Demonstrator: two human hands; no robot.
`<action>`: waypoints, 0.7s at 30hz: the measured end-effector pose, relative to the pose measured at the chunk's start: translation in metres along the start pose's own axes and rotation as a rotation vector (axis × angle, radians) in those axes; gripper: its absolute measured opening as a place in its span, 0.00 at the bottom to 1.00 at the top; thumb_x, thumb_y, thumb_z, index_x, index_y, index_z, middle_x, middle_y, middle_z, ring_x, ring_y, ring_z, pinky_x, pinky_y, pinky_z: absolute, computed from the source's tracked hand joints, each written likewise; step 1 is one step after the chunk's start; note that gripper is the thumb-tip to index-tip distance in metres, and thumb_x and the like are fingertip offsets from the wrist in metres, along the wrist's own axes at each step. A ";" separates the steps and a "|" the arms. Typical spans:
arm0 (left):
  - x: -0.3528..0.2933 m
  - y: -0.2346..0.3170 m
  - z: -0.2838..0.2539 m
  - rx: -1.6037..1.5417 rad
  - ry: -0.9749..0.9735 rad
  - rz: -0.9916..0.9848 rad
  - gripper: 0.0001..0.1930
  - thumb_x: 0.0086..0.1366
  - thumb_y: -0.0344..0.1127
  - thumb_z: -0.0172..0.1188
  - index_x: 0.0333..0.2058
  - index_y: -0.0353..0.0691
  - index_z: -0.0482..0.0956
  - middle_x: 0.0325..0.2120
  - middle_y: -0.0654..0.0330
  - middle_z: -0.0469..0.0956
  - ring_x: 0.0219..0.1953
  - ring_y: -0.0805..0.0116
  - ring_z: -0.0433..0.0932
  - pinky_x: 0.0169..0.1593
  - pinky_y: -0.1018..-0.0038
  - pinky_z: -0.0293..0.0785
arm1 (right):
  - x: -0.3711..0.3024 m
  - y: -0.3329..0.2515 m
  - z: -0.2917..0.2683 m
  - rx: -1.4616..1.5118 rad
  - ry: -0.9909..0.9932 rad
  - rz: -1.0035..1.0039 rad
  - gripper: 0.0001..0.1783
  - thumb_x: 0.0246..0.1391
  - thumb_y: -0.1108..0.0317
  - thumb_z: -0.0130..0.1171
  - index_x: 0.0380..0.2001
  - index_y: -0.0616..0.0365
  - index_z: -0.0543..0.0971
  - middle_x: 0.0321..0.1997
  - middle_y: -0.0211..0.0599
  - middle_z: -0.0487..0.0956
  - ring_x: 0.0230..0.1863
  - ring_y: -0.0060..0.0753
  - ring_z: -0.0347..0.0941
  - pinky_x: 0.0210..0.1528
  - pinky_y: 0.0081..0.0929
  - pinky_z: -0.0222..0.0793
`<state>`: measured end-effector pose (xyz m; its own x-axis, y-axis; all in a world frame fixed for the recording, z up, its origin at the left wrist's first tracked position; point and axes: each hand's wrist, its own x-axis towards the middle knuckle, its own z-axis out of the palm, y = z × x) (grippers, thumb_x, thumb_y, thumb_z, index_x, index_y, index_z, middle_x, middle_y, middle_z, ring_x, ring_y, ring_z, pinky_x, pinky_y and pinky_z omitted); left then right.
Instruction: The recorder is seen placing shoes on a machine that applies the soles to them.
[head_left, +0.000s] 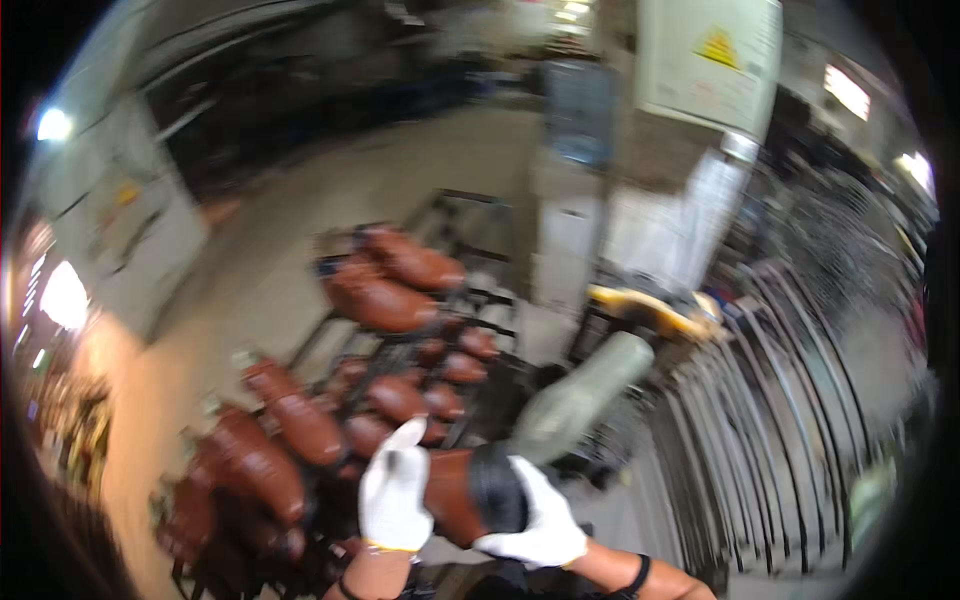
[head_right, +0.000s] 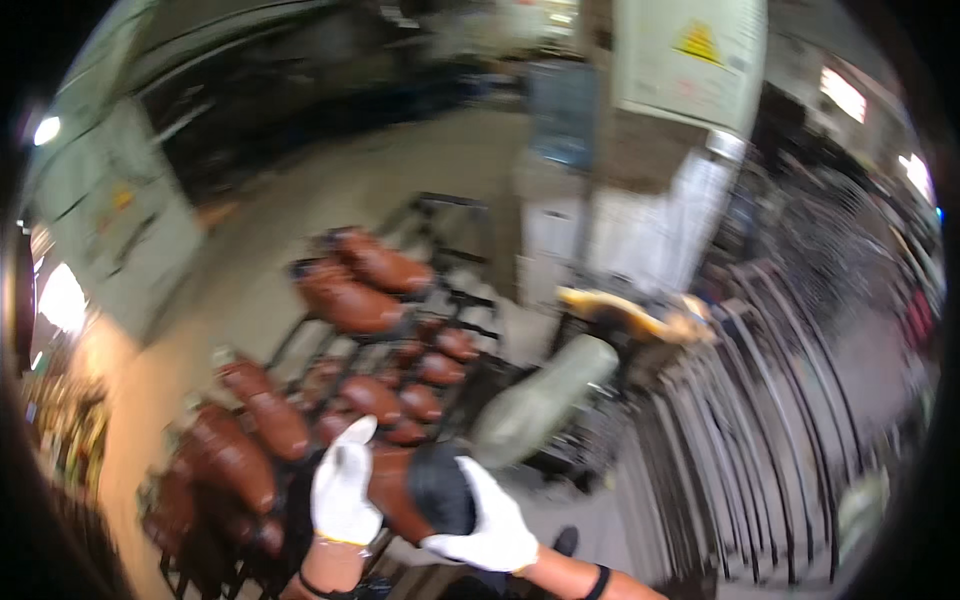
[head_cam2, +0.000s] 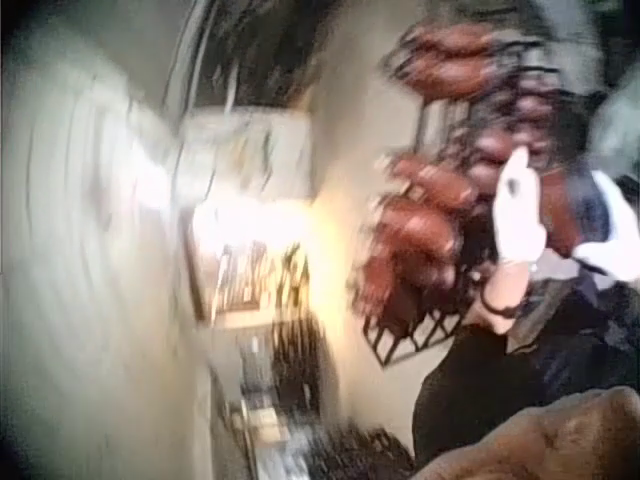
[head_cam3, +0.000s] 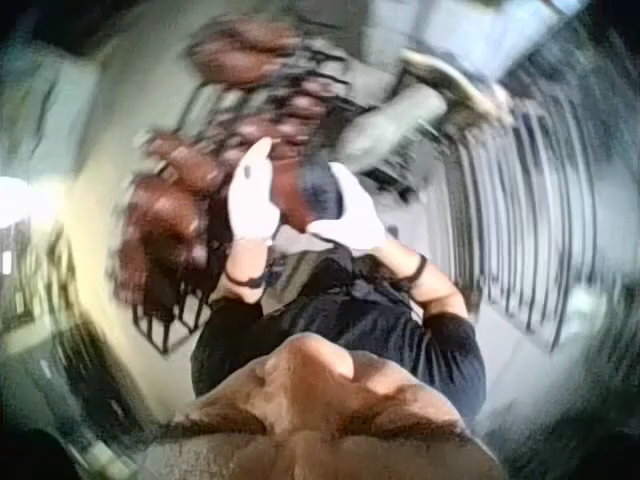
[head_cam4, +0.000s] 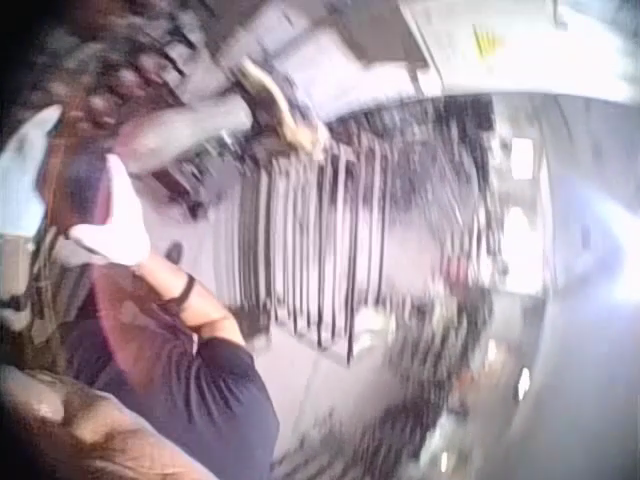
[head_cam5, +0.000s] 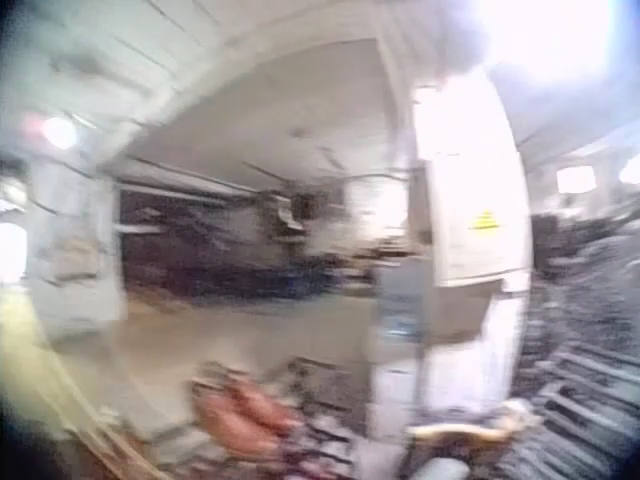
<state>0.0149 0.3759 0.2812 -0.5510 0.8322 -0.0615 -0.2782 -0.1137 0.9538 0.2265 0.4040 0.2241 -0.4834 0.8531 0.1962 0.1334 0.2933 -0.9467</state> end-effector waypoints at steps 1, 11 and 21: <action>-0.003 0.013 -0.006 0.153 -0.038 0.267 0.30 0.66 0.41 0.72 0.61 0.32 0.77 0.52 0.44 0.81 0.54 0.42 0.82 0.63 0.58 0.75 | 0.019 -0.003 -0.001 0.189 -0.088 0.022 0.62 0.39 0.49 0.88 0.72 0.66 0.66 0.67 0.49 0.78 0.67 0.40 0.74 0.70 0.39 0.69; 0.102 0.108 -0.065 1.134 0.169 0.715 0.14 0.58 0.39 0.70 0.26 0.34 0.80 0.20 0.49 0.78 0.23 0.59 0.78 0.32 0.63 0.76 | 0.149 -0.033 -0.045 -0.680 0.280 -0.661 0.35 0.55 0.53 0.74 0.58 0.68 0.78 0.50 0.57 0.82 0.54 0.57 0.79 0.62 0.50 0.72; 0.163 0.061 -0.037 1.135 0.536 1.111 0.21 0.59 0.31 0.67 0.51 0.33 0.78 0.52 0.42 0.77 0.54 0.40 0.75 0.60 0.50 0.73 | 0.095 0.006 -0.159 -1.010 0.296 -0.496 0.31 0.26 0.68 0.74 0.41 0.62 0.78 0.42 0.52 0.77 0.44 0.57 0.75 0.49 0.53 0.73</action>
<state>-0.1214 0.4844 0.3189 -0.3311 0.3283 0.8846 0.9432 0.1423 0.3002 0.3194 0.5556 0.2776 -0.4728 0.5764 0.6665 0.6793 0.7202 -0.1410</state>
